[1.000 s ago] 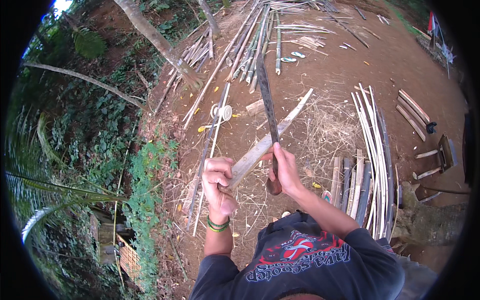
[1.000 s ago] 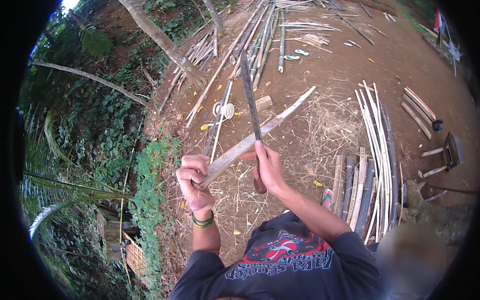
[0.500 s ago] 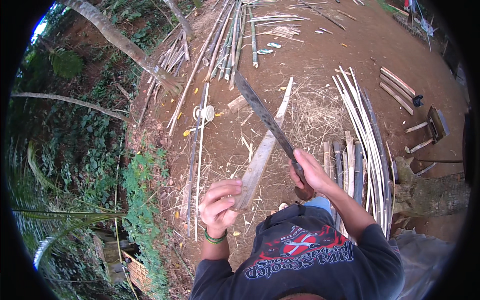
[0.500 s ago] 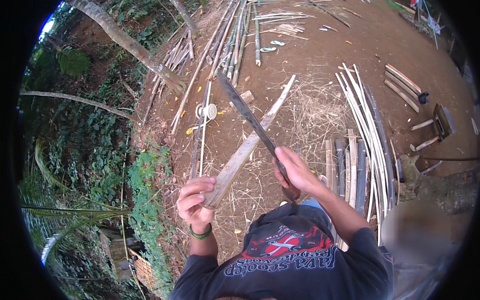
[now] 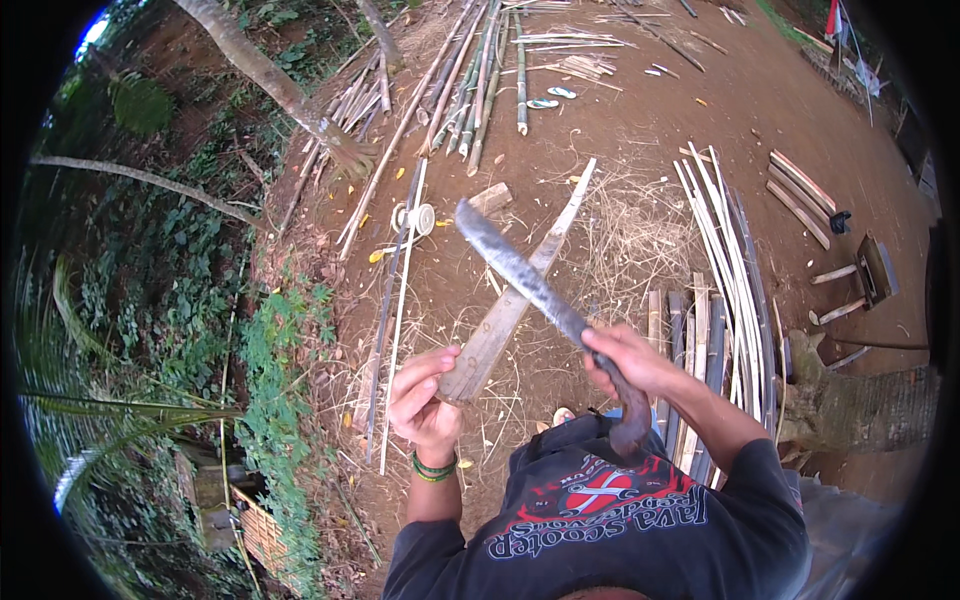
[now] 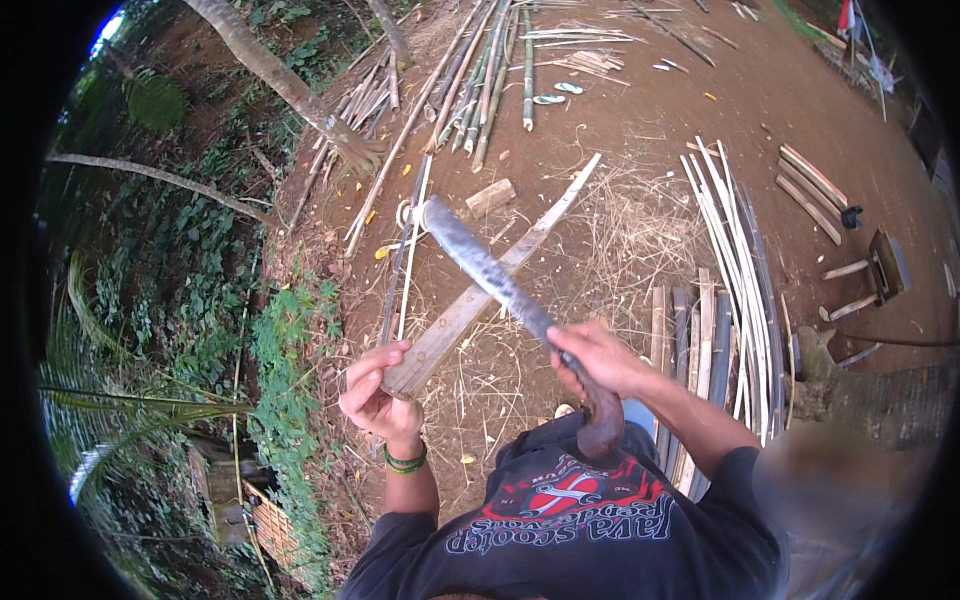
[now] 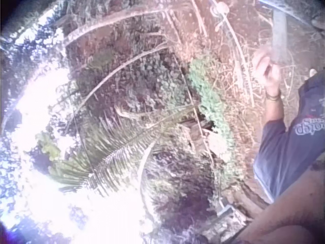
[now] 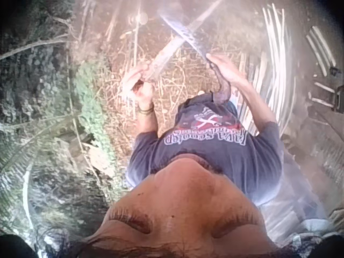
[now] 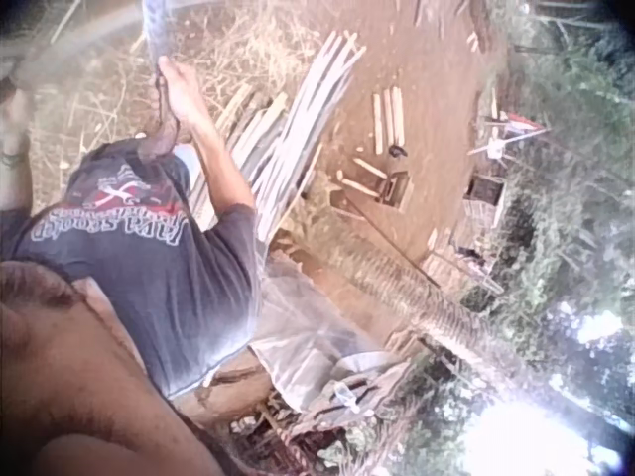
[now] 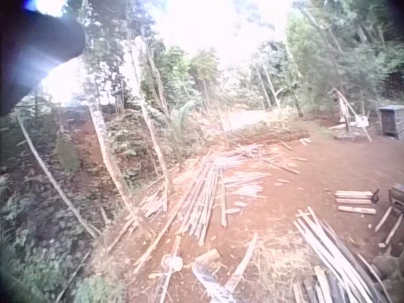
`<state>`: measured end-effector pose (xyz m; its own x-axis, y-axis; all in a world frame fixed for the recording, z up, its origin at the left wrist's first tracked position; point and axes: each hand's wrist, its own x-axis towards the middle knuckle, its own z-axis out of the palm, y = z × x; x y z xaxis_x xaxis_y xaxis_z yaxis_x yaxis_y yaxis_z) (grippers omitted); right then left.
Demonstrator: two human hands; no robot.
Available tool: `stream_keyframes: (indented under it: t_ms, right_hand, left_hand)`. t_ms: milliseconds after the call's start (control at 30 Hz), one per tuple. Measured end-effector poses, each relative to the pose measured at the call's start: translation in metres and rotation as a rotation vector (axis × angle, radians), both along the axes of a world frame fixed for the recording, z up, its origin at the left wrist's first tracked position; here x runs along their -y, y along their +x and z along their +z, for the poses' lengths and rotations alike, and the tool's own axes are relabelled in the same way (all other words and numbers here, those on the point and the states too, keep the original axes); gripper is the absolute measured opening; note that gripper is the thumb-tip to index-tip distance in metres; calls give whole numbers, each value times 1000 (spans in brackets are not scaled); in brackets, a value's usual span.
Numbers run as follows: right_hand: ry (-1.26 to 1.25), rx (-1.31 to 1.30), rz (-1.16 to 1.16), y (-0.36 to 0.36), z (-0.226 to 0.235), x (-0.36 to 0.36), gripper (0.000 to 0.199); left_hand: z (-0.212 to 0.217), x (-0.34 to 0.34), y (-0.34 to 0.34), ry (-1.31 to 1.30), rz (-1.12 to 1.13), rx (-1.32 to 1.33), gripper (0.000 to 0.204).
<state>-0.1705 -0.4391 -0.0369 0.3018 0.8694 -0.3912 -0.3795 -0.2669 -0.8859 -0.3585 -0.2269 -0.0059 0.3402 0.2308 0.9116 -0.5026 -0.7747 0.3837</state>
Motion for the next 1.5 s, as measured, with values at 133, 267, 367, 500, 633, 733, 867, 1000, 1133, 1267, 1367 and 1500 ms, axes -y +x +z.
stream_keyframes:
  t_ms: [133, 267, 367, 500, 633, 733, 867, 1000, 1133, 1267, 1367, 1500]
  right_hand:
    - [84, -180, 112, -8, 10, -2, 45]
    - [24, -179, 1, -1, 2, -13, 43]
    - [92, -239, 162, -29, 29, -16, 43]
    - [66, -242, 28, -15, 18, -30, 42]
    - [41, -277, 42, -26, 20, -38, 44]
    - [143, -295, 222, -44, 41, -40, 43]
    - [122, -268, 109, -36, 30, -48, 42]
    - [156, -198, 163, -53, 45, -47, 43]
    - [193, -155, 235, -59, 52, -51, 44]
    - [115, -67, 17, -40, 28, -59, 45]
    - [124, -74, 13, -46, 25, -58, 44]
    - [102, -175, 36, -38, 32, -48, 44]
  left_hand:
    - [0, -8, 0, 21, 29, 32, 46]
    - [4, -14, 2, 63, 67, 56, 45]
    - [8, -22, 3, 69, 102, 87, 45]
    - [13, -31, 1, 93, 159, 88, 46]
    - [13, -42, -6, 133, 197, 57, 45]
    - [11, -44, -10, 107, 225, 55, 42]
    - [16, -46, -18, 129, 254, 31, 41]
    - [7, -52, -21, 115, 260, 39, 46]
    - [4, -51, -24, 91, 283, 26, 48]
    - [6, -50, -21, 100, 305, 24, 46]
    - [8, -47, -19, 84, 281, 61, 46]
    - [14, -44, -23, 173, 282, 17, 46]
